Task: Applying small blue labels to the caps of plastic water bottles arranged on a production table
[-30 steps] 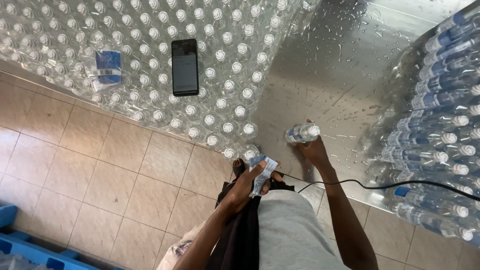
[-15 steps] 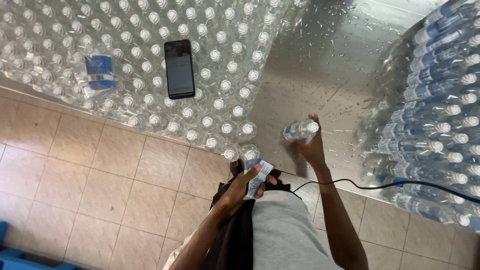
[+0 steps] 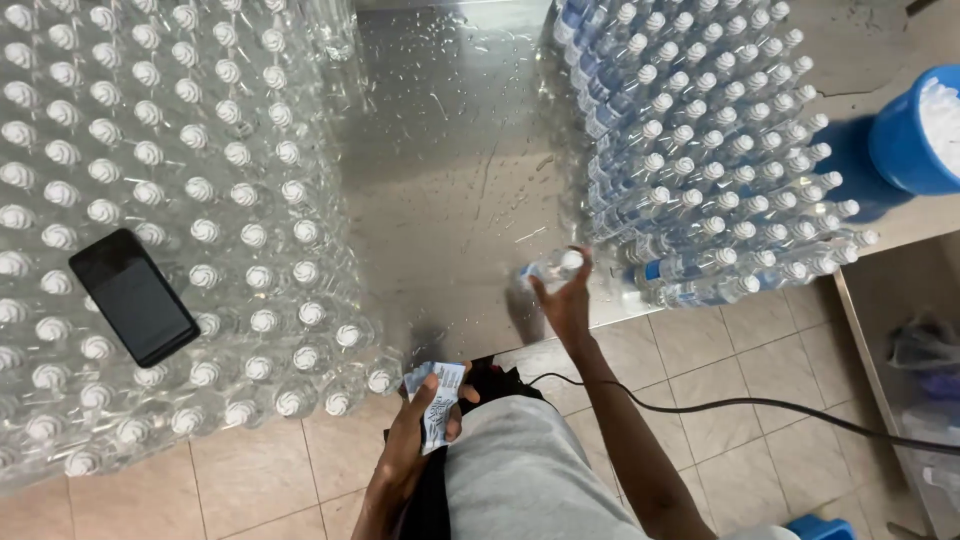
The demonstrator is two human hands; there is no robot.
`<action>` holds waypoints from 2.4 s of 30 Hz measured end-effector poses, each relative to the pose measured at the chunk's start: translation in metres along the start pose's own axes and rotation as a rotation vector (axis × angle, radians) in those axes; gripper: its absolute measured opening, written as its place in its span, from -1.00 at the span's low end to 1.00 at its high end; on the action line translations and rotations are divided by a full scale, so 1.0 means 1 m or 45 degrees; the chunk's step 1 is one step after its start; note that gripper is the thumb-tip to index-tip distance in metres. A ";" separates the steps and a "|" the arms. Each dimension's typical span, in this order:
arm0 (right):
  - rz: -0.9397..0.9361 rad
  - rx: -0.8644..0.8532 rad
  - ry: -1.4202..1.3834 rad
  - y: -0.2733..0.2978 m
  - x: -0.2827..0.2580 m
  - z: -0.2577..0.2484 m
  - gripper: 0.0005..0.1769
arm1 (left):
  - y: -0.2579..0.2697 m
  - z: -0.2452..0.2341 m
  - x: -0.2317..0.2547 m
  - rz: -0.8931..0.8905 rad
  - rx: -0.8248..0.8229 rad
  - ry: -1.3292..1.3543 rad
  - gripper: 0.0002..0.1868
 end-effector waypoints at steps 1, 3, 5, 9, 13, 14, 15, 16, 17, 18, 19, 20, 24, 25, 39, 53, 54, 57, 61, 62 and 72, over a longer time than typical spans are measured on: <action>-0.005 0.011 -0.001 -0.006 0.024 -0.010 0.07 | -0.003 0.000 0.000 0.004 -0.010 -0.005 -0.28; -0.082 0.373 0.501 -0.016 0.066 -0.041 0.38 | -0.005 0.000 -0.002 -0.026 0.000 0.023 -0.28; -0.195 0.555 0.714 -0.030 0.087 -0.065 0.38 | -0.010 0.005 0.002 -0.026 0.015 -0.008 -0.26; -0.316 0.774 1.010 -0.047 0.112 -0.092 0.16 | -0.010 0.012 0.003 -0.011 -0.002 -0.073 -0.31; -0.318 0.810 1.103 -0.058 0.112 -0.105 0.12 | -0.016 0.016 0.004 0.063 0.000 -0.034 -0.37; -0.311 0.846 1.135 -0.057 0.111 -0.105 0.12 | -0.011 0.018 0.005 0.031 -0.004 -0.059 -0.38; -0.305 0.882 1.166 -0.056 0.109 -0.103 0.13 | -0.006 0.020 0.006 -0.002 -0.007 -0.082 -0.38; -0.347 0.825 1.118 -0.049 0.093 -0.093 0.13 | 0.001 0.020 0.011 0.032 0.066 -0.059 -0.38; -0.417 0.816 1.022 -0.039 0.075 -0.086 0.04 | 0.006 0.024 0.015 0.024 0.035 -0.066 -0.32; -0.493 0.818 0.931 -0.037 0.059 -0.087 0.00 | 0.006 0.032 0.017 0.024 -0.011 -0.067 -0.26; -0.540 0.773 0.887 -0.038 0.032 -0.064 0.00 | 0.008 0.028 0.013 0.065 0.046 -0.038 -0.26; -0.602 0.421 0.527 -0.033 0.011 -0.039 -0.03 | 0.008 0.029 0.012 0.080 -0.064 -0.023 -0.27; -0.407 -0.847 -0.323 0.023 -0.034 0.099 0.11 | 0.013 0.053 0.025 0.006 -0.251 -0.026 -0.34; -0.404 -0.865 -0.316 0.050 -0.045 0.121 0.11 | 0.021 0.060 0.028 0.008 -0.242 -0.009 -0.34; -0.945 -0.937 -0.280 0.109 -0.052 0.211 0.17 | 0.044 0.070 0.044 0.004 -0.086 -0.006 -0.42; -0.353 -0.886 -0.031 -0.007 -0.096 0.065 0.19 | -0.038 0.041 0.029 0.144 -0.221 0.213 -0.26; -0.318 -0.957 0.035 -0.013 -0.098 0.052 0.24 | -0.041 0.044 0.031 0.145 -0.231 0.226 -0.24; -0.657 -0.768 -0.241 -0.021 -0.147 -0.014 -0.67 | -0.044 0.056 0.040 0.151 -0.186 0.110 -0.19; -0.425 -0.995 -0.455 -0.004 -0.177 -0.024 -0.67 | -0.052 0.061 0.033 0.155 -0.281 0.113 -0.28; -0.448 -0.996 -0.413 0.003 -0.187 -0.027 -0.55 | -0.049 0.066 0.032 0.139 -0.277 0.107 -0.37; -0.296 -0.939 -0.378 0.002 -0.153 -0.027 -0.40 | -0.040 0.062 0.010 0.044 -0.143 0.131 -0.41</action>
Point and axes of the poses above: each hand's wrist, its own y-axis away from the middle knuckle, its own z-axis out of the palm, x = y × z, the point moved 5 cm from there along -y, towards the middle knuckle, and after that the axes turned 6 degrees about y, right-handed, at the moved point
